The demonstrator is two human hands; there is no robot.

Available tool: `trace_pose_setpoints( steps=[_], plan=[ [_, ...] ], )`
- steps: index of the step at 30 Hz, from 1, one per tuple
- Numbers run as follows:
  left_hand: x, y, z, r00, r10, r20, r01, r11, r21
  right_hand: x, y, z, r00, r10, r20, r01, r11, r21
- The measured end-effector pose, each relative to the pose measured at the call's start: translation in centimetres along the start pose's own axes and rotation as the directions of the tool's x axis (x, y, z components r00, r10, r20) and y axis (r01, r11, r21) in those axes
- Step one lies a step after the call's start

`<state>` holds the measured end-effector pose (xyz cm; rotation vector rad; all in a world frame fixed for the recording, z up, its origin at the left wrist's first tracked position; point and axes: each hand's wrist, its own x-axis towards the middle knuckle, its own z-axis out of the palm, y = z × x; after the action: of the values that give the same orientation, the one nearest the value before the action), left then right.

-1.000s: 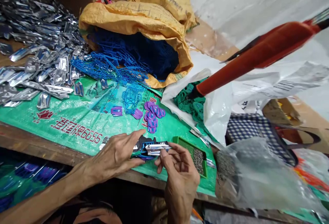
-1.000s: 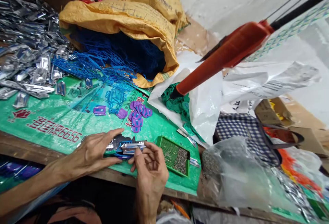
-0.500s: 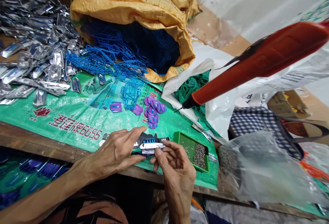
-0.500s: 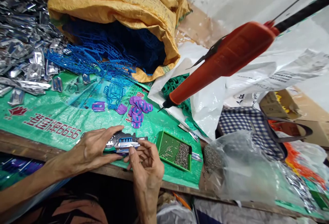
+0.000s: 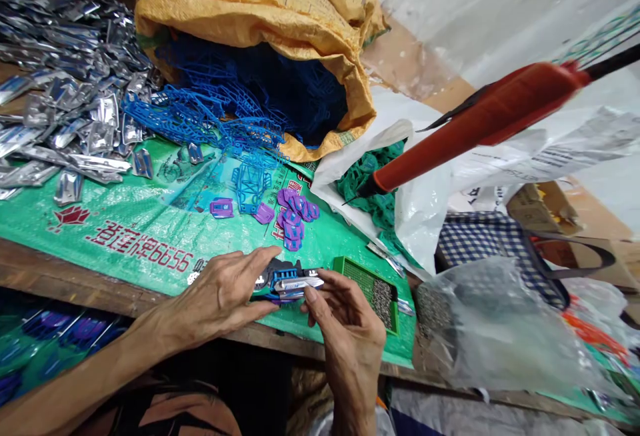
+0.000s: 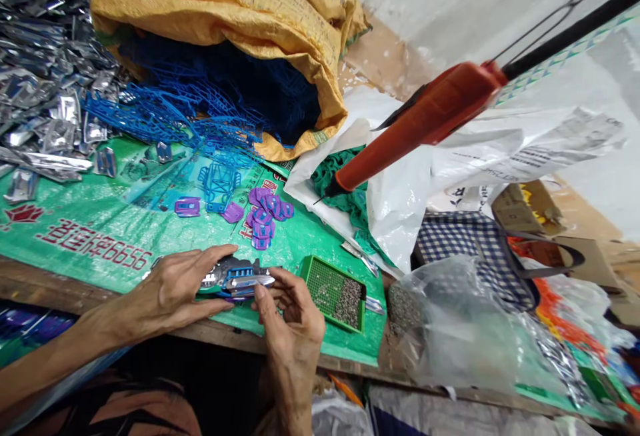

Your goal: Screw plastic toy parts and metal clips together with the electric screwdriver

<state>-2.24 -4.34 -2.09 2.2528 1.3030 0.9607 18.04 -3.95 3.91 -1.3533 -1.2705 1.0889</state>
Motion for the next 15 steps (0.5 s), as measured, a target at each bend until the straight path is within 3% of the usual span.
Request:
trace_pose_setpoints(
  steps=[9, 15],
  plan=[
    [0.2, 0.1, 0.0, 0.998, 0.031, -0.046, -0.03, 0.999, 0.013, 0.3, 0.8, -0.3, 0.987, -0.153, 0.039, 0.158, 0.972, -0.172],
    [0.2, 0.3, -0.1, 1.0, 0.004, -0.029, -0.004, 1.0, 0.017, 0.4, -0.1, -0.3, 0.983, -0.133, 0.128, 0.157, 0.968, -0.195]
  ],
)
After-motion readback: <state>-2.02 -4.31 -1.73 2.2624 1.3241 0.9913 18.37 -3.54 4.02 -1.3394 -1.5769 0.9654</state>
